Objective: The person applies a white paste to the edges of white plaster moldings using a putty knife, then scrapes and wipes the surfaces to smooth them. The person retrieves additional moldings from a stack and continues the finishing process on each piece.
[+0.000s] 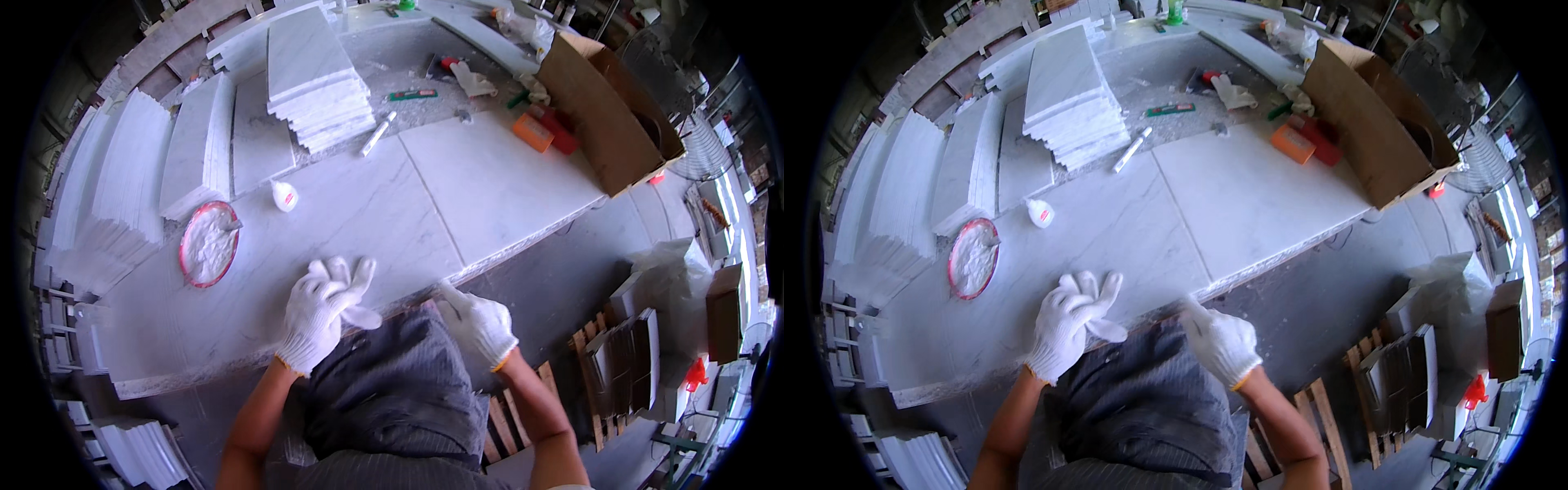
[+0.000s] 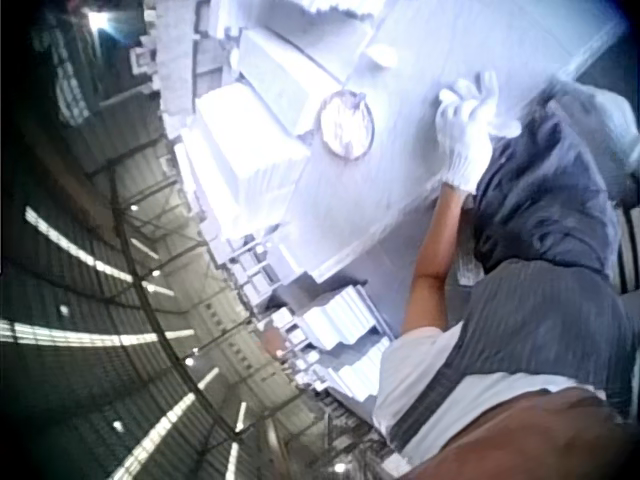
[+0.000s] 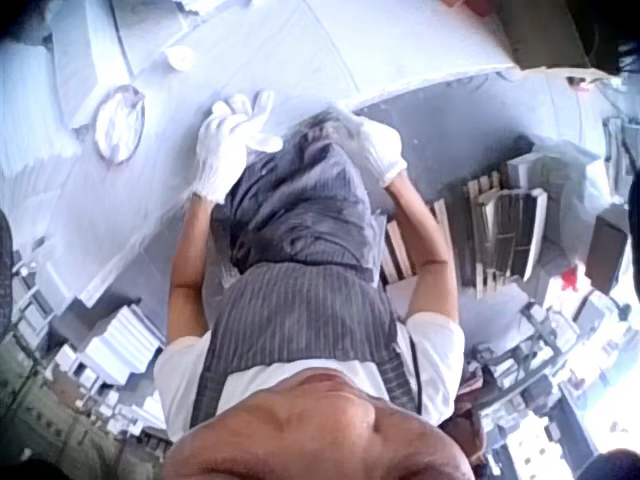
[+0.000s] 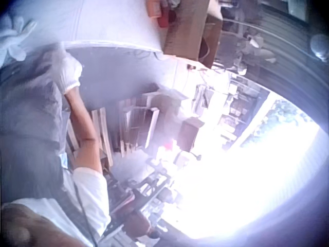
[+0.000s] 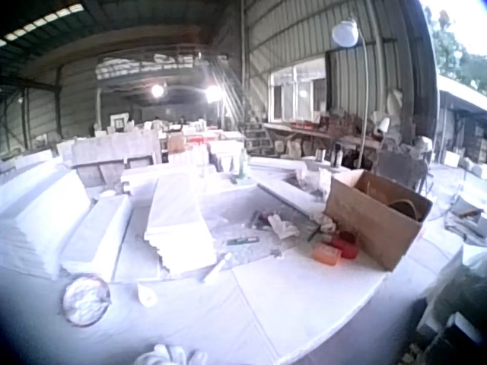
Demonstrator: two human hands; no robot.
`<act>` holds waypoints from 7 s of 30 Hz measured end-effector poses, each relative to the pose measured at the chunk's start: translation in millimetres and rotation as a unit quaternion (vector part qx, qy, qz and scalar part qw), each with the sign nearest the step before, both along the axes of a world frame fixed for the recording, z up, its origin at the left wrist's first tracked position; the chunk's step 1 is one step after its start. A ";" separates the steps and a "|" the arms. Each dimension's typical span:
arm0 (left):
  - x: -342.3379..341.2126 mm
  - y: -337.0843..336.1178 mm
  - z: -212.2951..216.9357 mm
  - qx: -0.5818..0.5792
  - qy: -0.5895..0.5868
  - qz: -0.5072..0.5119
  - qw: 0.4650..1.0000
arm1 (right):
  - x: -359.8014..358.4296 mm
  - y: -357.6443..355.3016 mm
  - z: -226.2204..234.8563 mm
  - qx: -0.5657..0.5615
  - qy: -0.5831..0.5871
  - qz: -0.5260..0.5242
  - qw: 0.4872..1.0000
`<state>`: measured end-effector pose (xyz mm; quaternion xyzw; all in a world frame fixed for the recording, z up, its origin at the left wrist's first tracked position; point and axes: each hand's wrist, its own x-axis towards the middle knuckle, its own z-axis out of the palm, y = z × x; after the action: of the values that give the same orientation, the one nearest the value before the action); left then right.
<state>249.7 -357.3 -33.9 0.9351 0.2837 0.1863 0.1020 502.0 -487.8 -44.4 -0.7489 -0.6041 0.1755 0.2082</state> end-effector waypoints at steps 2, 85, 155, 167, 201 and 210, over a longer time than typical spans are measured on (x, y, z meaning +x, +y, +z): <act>3.1 1.9 -1.9 -0.003 -0.015 -0.015 1.000 | 1.7 -25.7 -13.1 -0.013 0.063 0.031 0.997; -48.6 -8.8 -42.2 0.120 -0.106 0.106 0.981 | 0.9 27.1 -35.5 0.069 0.115 -0.105 0.985; -111.9 -9.9 -51.1 0.111 -0.132 0.270 0.947 | 21.9 154.1 -34.8 0.072 -0.060 -0.081 0.992; -115.2 -10.6 -55.1 0.118 -0.132 0.280 0.944 | 37.9 178.4 -40.6 0.135 -0.030 -0.093 0.986; -113.0 -10.9 -52.7 0.107 -0.132 0.283 0.944 | 47.7 180.1 -52.9 0.086 -0.066 0.046 0.993; -111.8 -10.9 -55.4 0.115 -0.133 0.288 0.941 | 34.8 178.3 -48.1 0.091 -0.036 0.063 0.993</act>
<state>138.0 -368.2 -89.3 0.7855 0.5014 0.3616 -0.0272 536.8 -309.4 -92.5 -0.6929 -0.6709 0.1060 0.2422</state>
